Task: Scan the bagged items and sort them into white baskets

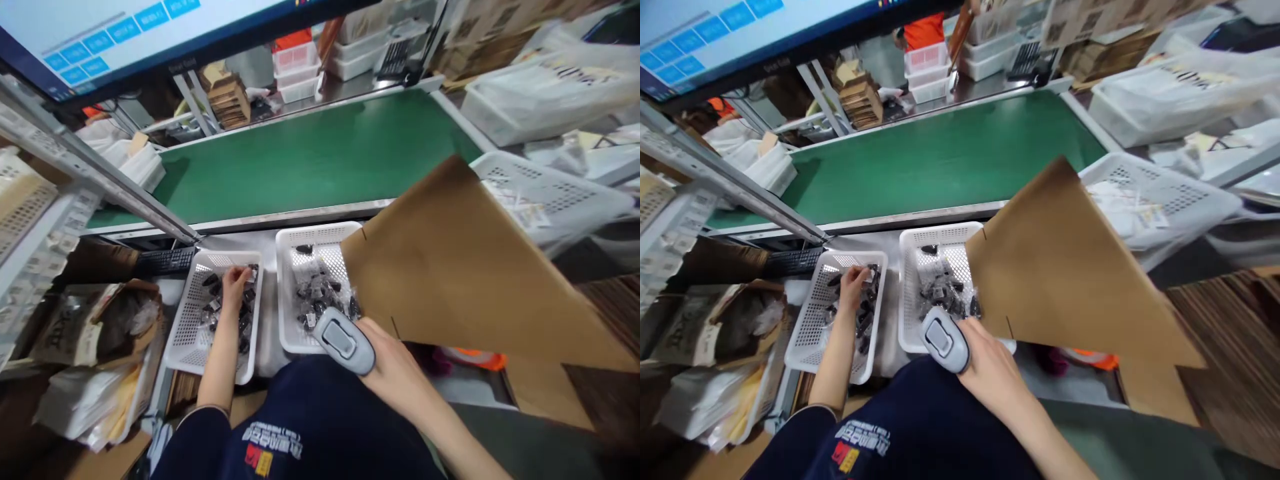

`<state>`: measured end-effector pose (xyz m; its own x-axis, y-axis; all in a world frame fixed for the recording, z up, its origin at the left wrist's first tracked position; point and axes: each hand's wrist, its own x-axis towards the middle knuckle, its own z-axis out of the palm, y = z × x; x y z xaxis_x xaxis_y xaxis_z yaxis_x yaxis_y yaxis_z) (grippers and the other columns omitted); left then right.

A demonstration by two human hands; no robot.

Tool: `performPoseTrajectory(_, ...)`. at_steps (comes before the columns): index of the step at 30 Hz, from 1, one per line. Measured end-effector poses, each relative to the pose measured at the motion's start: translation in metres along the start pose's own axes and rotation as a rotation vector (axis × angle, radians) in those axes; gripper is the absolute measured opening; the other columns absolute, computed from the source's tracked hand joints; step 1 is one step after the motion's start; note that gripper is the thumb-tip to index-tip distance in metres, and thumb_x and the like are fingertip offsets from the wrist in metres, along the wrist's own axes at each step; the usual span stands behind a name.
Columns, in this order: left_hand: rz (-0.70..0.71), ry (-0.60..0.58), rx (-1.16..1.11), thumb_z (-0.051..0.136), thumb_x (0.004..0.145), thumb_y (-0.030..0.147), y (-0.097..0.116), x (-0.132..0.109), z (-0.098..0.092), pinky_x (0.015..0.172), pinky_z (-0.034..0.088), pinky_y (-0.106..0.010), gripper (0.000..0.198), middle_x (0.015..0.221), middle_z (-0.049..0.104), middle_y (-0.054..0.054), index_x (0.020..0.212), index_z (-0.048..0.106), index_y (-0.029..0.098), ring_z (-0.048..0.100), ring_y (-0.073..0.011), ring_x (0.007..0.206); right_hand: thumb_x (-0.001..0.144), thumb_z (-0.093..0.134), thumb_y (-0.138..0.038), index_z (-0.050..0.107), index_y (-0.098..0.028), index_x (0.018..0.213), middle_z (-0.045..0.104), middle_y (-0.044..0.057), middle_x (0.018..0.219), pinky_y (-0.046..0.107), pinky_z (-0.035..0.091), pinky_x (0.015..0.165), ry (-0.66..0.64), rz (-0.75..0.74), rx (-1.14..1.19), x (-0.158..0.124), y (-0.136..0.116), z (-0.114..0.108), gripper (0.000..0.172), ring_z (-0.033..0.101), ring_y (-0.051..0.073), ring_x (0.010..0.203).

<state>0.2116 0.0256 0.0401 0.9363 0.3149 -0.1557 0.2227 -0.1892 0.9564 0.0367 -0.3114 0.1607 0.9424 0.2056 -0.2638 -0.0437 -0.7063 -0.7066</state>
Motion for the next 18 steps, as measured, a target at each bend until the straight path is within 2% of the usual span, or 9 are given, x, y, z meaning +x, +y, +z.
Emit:
performPoseTrajectory(4,-0.033,-0.155,-0.371,0.080,0.062,0.034,0.022,-0.054,0.043,0.056,0.035,-0.017,0.037,0.067,0.049,0.003,0.068,0.047,0.017,0.043,-0.0077,0.061,0.083,0.057,-0.009,0.062,-0.020,0.111,0.059,0.005,0.111,0.029,0.040,0.072,-0.023,0.018,-0.015,0.017,-0.024,-0.003,0.031,0.065,0.019,0.089)
performPoseTrajectory(8,-0.111,-0.201,-0.479,0.076,0.058,0.027,0.036,-0.085,0.073,0.056,0.035,-0.018,0.031,0.065,0.046,0.004,0.066,0.047,0.017,0.043,-0.0081,0.060,0.086,0.058,-0.008,0.061,-0.021,0.117,0.060,0.004,0.116,0.031,0.036,0.072,-0.059,0.081,-0.080,0.022,-0.038,-0.005,0.034,0.066,0.022,0.096)
performPoseTrajectory(12,-0.048,-0.216,-0.441,0.081,0.063,0.031,0.041,-0.098,0.083,0.068,0.042,-0.022,0.035,0.082,0.060,-0.002,0.066,0.049,0.017,0.055,-0.0129,0.077,0.087,0.057,-0.009,0.061,-0.022,0.124,0.060,0.004,0.118,0.031,0.035,0.073,-0.086,0.107,-0.123,0.017,-0.039,-0.008,0.039,0.066,0.023,0.098)
performPoseTrajectory(16,0.052,-0.242,-0.275,0.083,0.073,0.044,0.038,-0.110,0.084,0.082,0.046,-0.027,0.041,0.089,0.063,-0.005,0.068,0.052,0.017,0.060,-0.0170,0.089,0.086,0.057,-0.011,0.061,-0.021,0.122,0.061,0.005,0.113,0.031,0.040,0.074,-0.061,0.061,-0.084,0.007,-0.034,-0.010,0.038,0.065,0.022,0.093)
performPoseTrajectory(18,0.075,-0.276,-0.222,0.081,0.078,0.049,0.032,-0.116,0.083,0.083,0.048,-0.028,0.042,0.093,0.065,-0.007,0.070,0.054,0.018,0.062,-0.0186,0.092,0.083,0.055,-0.013,0.061,-0.021,0.121,0.062,0.005,0.111,0.031,0.042,0.072,-0.045,0.039,-0.067,-0.001,-0.026,-0.010,0.039,0.066,0.021,0.090)
